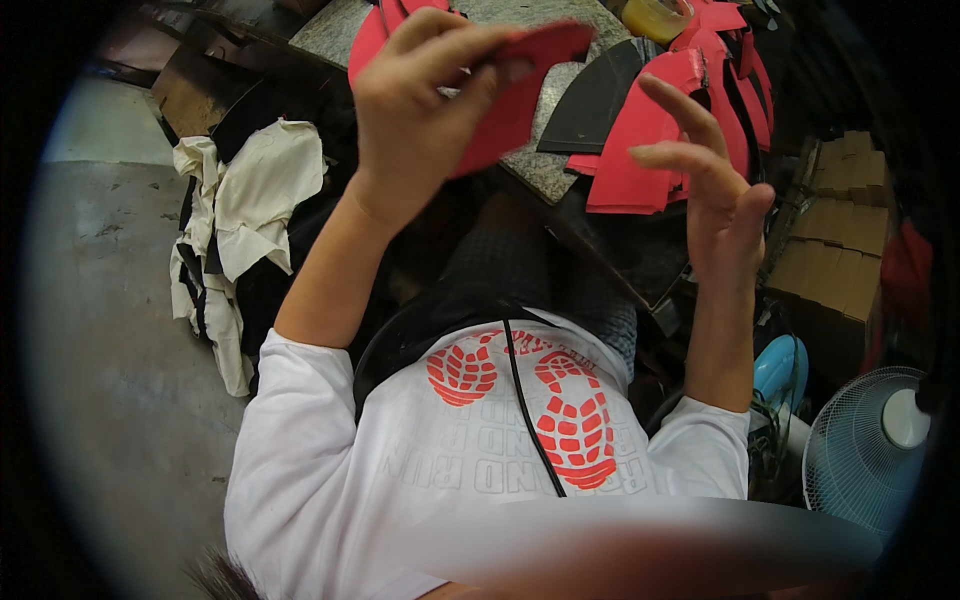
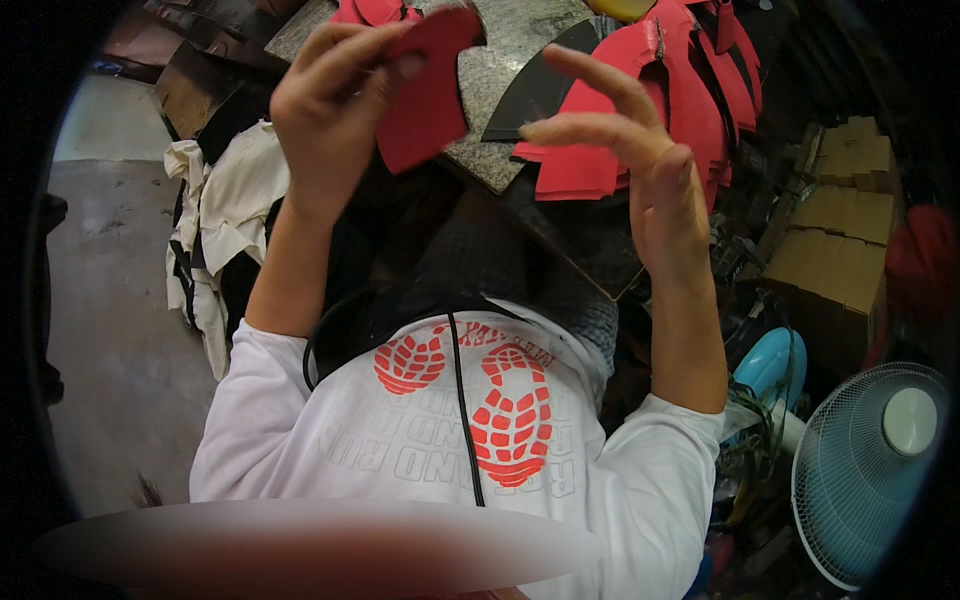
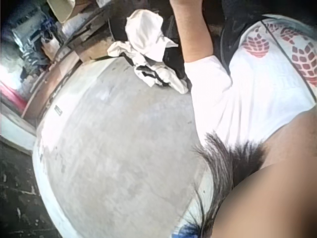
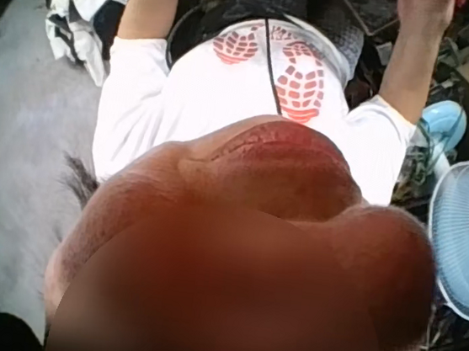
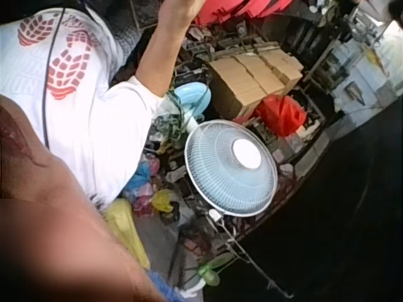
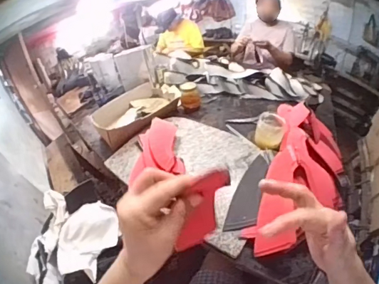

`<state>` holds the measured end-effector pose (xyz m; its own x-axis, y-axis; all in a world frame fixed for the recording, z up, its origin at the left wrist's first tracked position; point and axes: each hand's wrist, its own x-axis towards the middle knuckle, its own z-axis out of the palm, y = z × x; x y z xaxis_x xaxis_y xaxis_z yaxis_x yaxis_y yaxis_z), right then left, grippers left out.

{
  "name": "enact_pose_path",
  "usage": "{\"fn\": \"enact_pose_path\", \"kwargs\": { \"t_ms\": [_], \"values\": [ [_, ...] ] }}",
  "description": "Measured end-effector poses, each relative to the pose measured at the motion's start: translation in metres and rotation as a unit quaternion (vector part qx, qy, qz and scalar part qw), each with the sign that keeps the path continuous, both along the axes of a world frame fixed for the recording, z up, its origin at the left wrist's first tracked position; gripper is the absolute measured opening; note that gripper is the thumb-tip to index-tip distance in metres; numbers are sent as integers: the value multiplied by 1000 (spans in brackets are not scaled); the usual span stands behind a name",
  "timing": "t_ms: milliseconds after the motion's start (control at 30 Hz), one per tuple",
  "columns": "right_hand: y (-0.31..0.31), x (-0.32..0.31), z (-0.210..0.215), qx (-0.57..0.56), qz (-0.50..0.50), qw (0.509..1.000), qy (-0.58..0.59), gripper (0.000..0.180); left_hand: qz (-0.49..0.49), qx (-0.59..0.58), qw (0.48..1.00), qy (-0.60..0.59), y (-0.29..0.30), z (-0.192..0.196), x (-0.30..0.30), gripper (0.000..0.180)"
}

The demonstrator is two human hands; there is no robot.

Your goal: The person assembles pink sandals by attaching black straps to pink soles using a yellow adhesive. They then cut white fabric pieces and attach them to the sandals. Finally, they place the finished sandals into a bag.

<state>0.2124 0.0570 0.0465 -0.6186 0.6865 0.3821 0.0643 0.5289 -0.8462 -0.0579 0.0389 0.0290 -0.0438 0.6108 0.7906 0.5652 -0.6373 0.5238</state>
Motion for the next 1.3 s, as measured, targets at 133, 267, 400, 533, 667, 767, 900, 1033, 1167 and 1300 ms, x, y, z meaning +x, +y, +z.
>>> {"fn": "enact_pose_path", "kwargs": {
  "t_ms": [133, 267, 400, 533, 667, 767, 900, 1033, 1167, 1300],
  "values": [
    [-1, -6, -8, -163, -37, 977, 132, 81, -209, -182, 888, -366, 14, -7, 15, 31],
    [-10, -4, -20, -245, -20, 957, 156, 79, -307, -273, 832, -374, 25, -7, 37, 35],
    [-13, 11, -16, -334, 15, 897, 290, 83, -370, -240, 823, -359, 35, -4, 54, 29],
    [-14, 25, -2, -257, -120, 943, 176, 92, -328, -276, 861, -273, 44, -14, 52, 35],
    [-4, 41, -2, -108, -294, 950, 6, 94, -150, -231, 959, -71, 61, -36, 56, 34],
    [14, 47, -21, -5, -356, 915, -190, 93, 15, -46, 989, 139, 57, -53, 74, 24],
    [33, 49, -36, 36, -403, 893, -197, 96, -69, -85, 973, 201, 56, -65, 78, 34],
    [39, 38, -35, 117, -443, 852, -253, 96, -91, -136, 968, 189, 65, -63, 69, 42],
    [26, 38, -26, 134, -441, 853, -245, 91, -115, -180, 972, 93, 62, -54, 47, 49],
    [13, 44, -20, 125, -426, 872, -205, 85, 114, -22, 975, 188, 76, -44, -22, 48]
  ]
}}
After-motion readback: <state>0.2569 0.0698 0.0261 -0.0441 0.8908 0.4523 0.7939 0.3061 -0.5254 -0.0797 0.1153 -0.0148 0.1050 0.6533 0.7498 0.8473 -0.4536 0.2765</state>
